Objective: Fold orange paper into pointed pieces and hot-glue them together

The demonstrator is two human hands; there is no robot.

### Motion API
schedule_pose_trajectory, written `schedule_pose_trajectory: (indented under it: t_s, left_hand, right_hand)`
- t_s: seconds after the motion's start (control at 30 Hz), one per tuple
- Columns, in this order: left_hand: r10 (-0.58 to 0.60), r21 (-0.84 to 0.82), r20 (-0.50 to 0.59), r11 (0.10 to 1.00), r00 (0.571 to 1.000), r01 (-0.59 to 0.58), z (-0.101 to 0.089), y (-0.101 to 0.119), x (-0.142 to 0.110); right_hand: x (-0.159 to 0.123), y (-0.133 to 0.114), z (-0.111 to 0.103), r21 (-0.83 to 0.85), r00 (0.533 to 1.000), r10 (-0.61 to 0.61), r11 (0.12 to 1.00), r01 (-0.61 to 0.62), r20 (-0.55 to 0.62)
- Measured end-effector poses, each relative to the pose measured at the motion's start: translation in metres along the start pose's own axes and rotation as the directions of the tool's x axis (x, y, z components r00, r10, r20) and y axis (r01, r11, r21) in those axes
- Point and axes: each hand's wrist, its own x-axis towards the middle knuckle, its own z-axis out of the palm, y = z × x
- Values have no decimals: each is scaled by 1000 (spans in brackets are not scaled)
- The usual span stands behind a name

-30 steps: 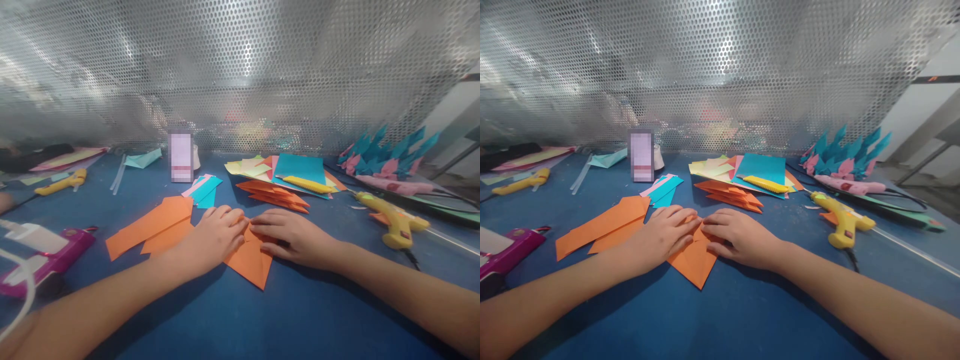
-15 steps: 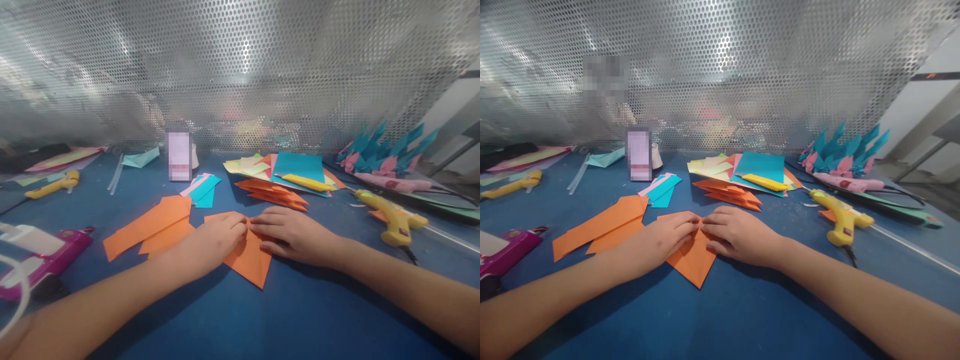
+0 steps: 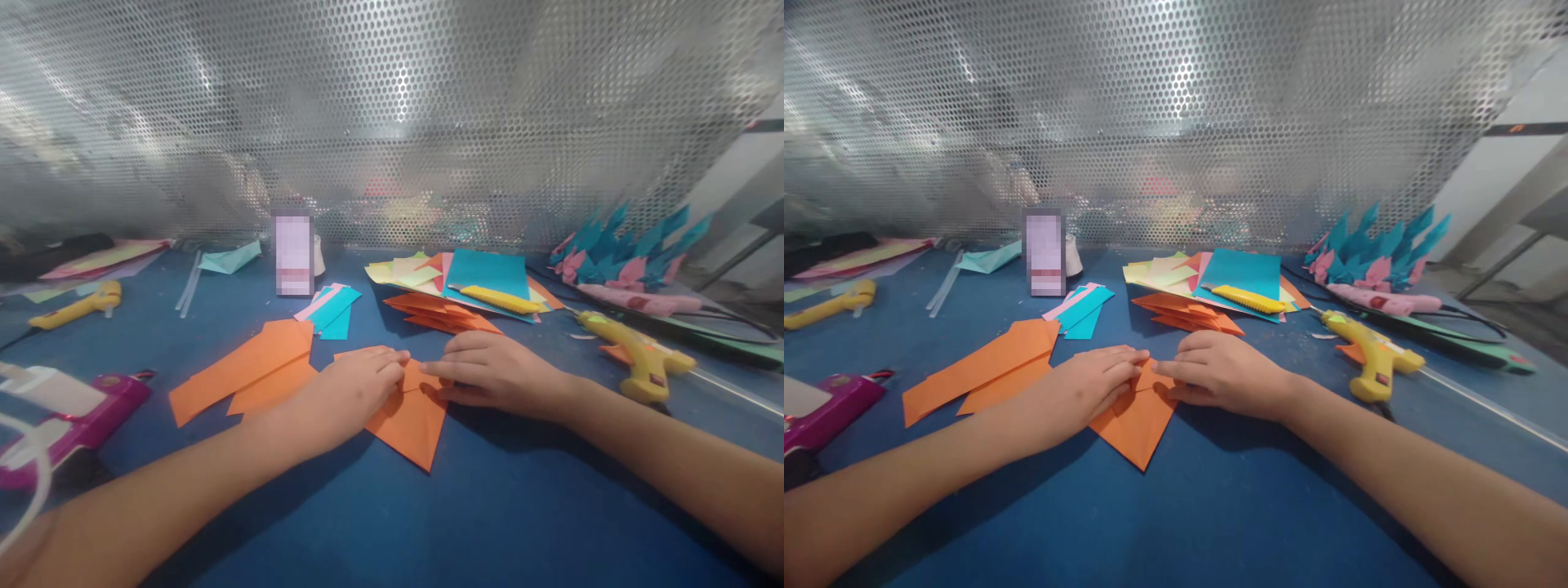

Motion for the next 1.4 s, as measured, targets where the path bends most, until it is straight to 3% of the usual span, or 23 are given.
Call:
schedule_pose_trajectory:
  t_s: [0.17,0.33,0.57,0.73,0.93,1.23,1.4]
  left_hand:
    - [-15,-16,-13,1000,1000,15,0,1,-2]
    - [-28,-17,1,999,1000,28,-1,3,-2]
    - [-17,-67,30,998,999,19,-4,2,-1]
    - [-40,-100,17,994,999,42,-5,5,-1]
    - [-54,-92,21,994,998,55,-4,5,0]
    - [-22,-60,-11,998,1000,21,-2,1,-2]
    - [-6,-169,-56,986,998,-3,-2,0,-1]
  right_hand:
    - [1,0,-2,-26,999,-40,999,40,8]
    - [1,0,0,-30,999,39,999,-38,14]
    - [0,-1,0,-34,991,43,999,-39,129]
    - [-1,-3,-1,11,995,103,995,-102,-5]
    - [1,-4,1,35,986,164,986,-164,0]
    - [-1,-4,2,35,981,162,987,-159,-102]
    - [6,-11,-2,299,975,185,930,-214,122]
